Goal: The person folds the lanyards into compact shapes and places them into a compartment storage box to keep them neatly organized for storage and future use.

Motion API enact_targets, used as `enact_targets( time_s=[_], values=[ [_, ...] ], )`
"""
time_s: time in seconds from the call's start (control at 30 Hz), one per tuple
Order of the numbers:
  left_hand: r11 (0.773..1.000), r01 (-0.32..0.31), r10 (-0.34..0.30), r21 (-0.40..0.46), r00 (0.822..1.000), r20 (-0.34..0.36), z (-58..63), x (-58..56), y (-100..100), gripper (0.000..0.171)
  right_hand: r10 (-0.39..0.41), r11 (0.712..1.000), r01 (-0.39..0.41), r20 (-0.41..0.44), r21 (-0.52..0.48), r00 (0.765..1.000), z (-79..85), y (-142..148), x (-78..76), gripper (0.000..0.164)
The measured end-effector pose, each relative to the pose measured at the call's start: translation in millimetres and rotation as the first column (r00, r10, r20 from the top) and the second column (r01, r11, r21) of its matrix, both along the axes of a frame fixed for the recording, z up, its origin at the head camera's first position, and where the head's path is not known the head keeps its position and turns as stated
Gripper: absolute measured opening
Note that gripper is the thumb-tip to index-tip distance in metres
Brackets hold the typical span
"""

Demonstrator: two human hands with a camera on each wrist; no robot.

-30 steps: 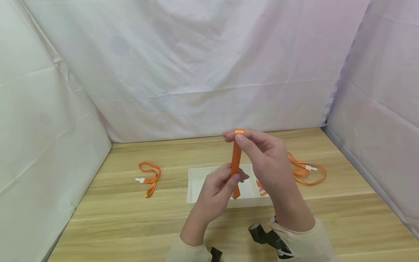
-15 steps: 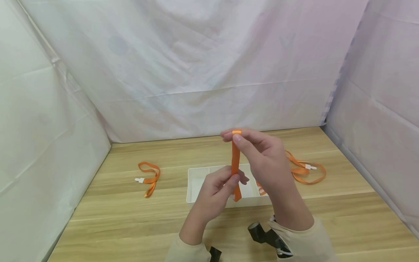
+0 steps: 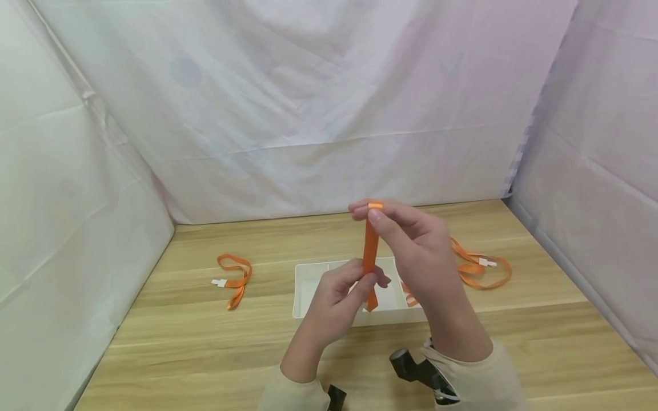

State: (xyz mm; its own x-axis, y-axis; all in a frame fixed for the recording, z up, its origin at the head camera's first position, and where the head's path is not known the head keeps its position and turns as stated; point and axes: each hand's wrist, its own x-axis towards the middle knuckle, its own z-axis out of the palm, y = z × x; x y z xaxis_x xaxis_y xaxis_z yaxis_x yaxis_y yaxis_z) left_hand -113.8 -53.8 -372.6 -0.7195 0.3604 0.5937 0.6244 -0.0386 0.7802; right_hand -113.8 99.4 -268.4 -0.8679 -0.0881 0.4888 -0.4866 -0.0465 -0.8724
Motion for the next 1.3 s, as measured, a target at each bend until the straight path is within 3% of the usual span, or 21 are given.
enact_targets(
  time_s=[0.33,0.53,0.67,0.77,0.83,0.9,1.0,1.07,1.2,1.3],
  values=[
    [1.0,-0.011,0.011,-0.006,1.0,-0.001,-0.5,-0.9,-1,0.019,0.022,1.0,-0.022,-0.016,0.017,1.0,-1.2,-1,-0.6,0.019],
    [0.999,-0.008,0.011,0.037,0.997,-0.073,3.9,-2.2,-6,0.019,-0.025,0.997,0.025,-0.01,0.07,1.0,-5.5,2,-0.8,0.023],
    [0.995,-0.007,0.015,0.103,0.997,-0.081,11.7,-2.3,-13,0.018,-0.114,0.985,0.11,0.02,0.132,0.993,-22.6,9,-2.7,0.022],
    [0.99,-0.024,0.033,0.14,0.998,-0.061,18.9,-1.2,-18,0.019,-0.118,0.964,0.108,0.027,0.242,0.993,-44.0,14,-5.1,0.016],
    [0.987,-0.049,0.057,0.154,0.997,-0.049,23.3,-0.1,-21,0.019,-0.055,0.938,0.054,-0.007,0.343,0.998,-58.8,19,-6.4,0.014],
    [0.983,-0.083,0.088,0.166,0.996,-0.028,26.6,1.3,-24,0.018,0.071,0.897,-0.038,-0.059,0.44,0.996,-71.6,22,-7.7,0.019],
    [0.977,-0.127,0.127,0.172,0.992,0.011,29.5,3.4,-26,0.017,0.268,0.84,-0.179,-0.104,0.512,0.958,-85.1,25,-9.1,0.024],
    [0.975,-0.137,0.134,0.176,0.99,0.032,30.3,4.7,-27,0.017,0.348,0.821,-0.251,-0.1,0.513,0.932,-90.8,25,-10.1,0.024],
    [0.975,-0.125,0.118,0.183,0.992,0.044,31.9,6.5,-27,0.017,0.366,0.828,-0.281,-0.089,0.485,0.926,-96.8,22,-12.0,0.019],
    [0.976,-0.106,0.1,0.19,0.994,0.041,33.0,7.7,-27,0.018,0.299,0.846,-0.195,-0.139,0.495,0.944,-99.3,22,-13.7,0.018]
  ],
)
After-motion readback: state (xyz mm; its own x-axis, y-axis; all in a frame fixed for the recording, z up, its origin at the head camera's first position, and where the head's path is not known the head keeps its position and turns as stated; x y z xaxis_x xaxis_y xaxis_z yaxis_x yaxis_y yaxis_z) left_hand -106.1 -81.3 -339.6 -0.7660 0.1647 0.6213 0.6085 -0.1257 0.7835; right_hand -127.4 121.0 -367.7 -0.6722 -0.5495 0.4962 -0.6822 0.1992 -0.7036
